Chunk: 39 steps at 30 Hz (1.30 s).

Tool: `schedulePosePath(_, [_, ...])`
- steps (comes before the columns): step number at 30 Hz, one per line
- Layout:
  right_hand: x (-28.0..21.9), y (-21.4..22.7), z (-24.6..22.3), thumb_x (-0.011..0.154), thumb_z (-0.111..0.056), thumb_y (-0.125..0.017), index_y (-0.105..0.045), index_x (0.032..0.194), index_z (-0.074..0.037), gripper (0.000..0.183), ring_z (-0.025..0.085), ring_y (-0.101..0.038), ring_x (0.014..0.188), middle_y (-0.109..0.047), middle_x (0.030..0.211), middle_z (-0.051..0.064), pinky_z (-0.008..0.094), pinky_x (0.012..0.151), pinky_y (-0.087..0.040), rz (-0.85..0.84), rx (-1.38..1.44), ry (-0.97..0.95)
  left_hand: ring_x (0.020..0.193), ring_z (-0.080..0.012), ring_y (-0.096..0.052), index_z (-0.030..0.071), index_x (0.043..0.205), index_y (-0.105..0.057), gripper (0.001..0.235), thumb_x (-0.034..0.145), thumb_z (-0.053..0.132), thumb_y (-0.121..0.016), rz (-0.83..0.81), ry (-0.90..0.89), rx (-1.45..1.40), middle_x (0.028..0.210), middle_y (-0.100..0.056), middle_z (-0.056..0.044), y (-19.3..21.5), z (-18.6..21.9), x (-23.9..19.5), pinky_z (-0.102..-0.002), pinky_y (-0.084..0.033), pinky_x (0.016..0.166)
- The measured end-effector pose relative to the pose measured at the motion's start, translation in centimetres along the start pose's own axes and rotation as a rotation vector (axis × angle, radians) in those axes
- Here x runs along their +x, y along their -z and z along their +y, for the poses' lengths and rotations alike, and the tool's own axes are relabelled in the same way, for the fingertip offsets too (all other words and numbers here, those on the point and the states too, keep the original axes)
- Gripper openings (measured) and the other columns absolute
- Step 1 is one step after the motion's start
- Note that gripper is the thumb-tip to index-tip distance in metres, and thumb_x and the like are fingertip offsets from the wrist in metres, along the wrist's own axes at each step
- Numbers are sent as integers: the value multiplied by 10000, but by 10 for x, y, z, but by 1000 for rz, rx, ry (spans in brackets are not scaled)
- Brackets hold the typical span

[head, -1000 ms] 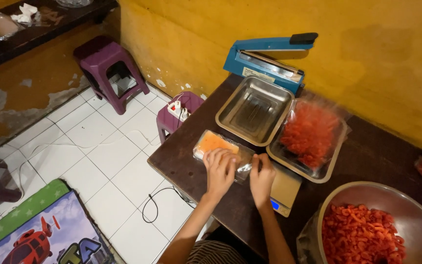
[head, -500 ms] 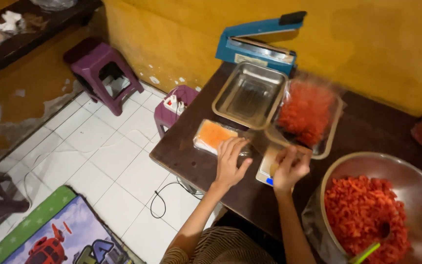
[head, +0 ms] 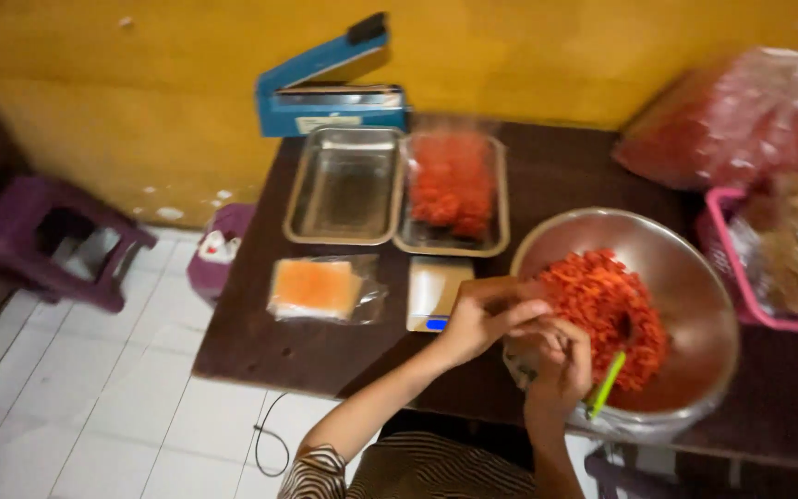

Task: The person scoops red dried shrimp from a large metal bowl into small plastic bags using a green spoon. They place each filled bag onto a digital scale to check the weight, then move the bag into a metal tray. The process repeats with multiple bags.

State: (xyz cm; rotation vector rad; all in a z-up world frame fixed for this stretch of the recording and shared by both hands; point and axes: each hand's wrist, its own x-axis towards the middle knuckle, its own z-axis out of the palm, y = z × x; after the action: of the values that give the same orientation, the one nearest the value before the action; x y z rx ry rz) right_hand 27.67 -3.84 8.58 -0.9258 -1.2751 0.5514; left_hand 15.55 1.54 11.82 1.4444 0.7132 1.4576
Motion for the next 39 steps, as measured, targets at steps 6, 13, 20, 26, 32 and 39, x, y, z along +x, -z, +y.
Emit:
schedulePosePath(6, [10, 43, -3, 1036, -43, -665, -575, 1074, -25, 99, 156, -620, 595, -631, 845, 126, 247, 562, -569, 399, -44, -141, 617, -79, -546, 50, 1167, -678, 164, 1007, 89, -679, -368, 0, -404, 711, -584, -11, -46, 14, 26, -212, -494, 573])
schedulePosePath(13, [20, 76, -29, 1017, -127, -692, -655, 1037, -61, 79, 97, -614, 881, -653, 951, 29, 223, 854, -502, 374, -297, -117, 726, -57, -636, 30, 1007, -747, 166, 889, 136, -794, -315, 60, -217, 818, -718, -19, -72, 21, 45, -164, -537, 693])
schedulePosePath(20, [31, 85, -20, 905, -41, -822, -741, 920, -22, 85, 96, -593, 672, -675, 682, 70, 268, 660, -528, 413, -353, -118, 666, -80, -680, 55, 927, -799, 48, 902, 95, -804, -342, -64, -116, 682, -723, -64, -79, 26, 60, -231, -539, 598])
schedulePosePath(26, [37, 80, -25, 916, -45, -793, -767, 906, -58, 31, 67, -551, 702, -699, 669, 50, 265, 690, -522, 344, -370, -136, 671, -113, -700, 29, 959, -809, 91, 895, 93, -815, -345, -73, -52, 720, -743, -83, -66, 23, 63, -245, -569, 654])
schedulePosePath(32, [34, 85, -16, 881, -73, -830, -768, 1027, -49, 161, 128, -620, 806, -741, 856, 83, 329, 783, -545, 314, -420, -135, 678, -121, -698, 59, 950, -808, 119, 850, 104, -854, -362, -96, 37, 732, -739, -69, -67, -5, 62, -229, -568, 717])
schedulePosePath(39, [43, 105, -31, 982, -36, -716, -800, 1028, -77, 105, 255, -697, 800, -753, 876, 108, 391, 795, -537, 193, -546, -69, 801, -51, -653, 11, 900, -772, 125, 824, 71, -851, -204, 160, -209, 718, -687, -49, -73, -28, 58, -240, -538, 912])
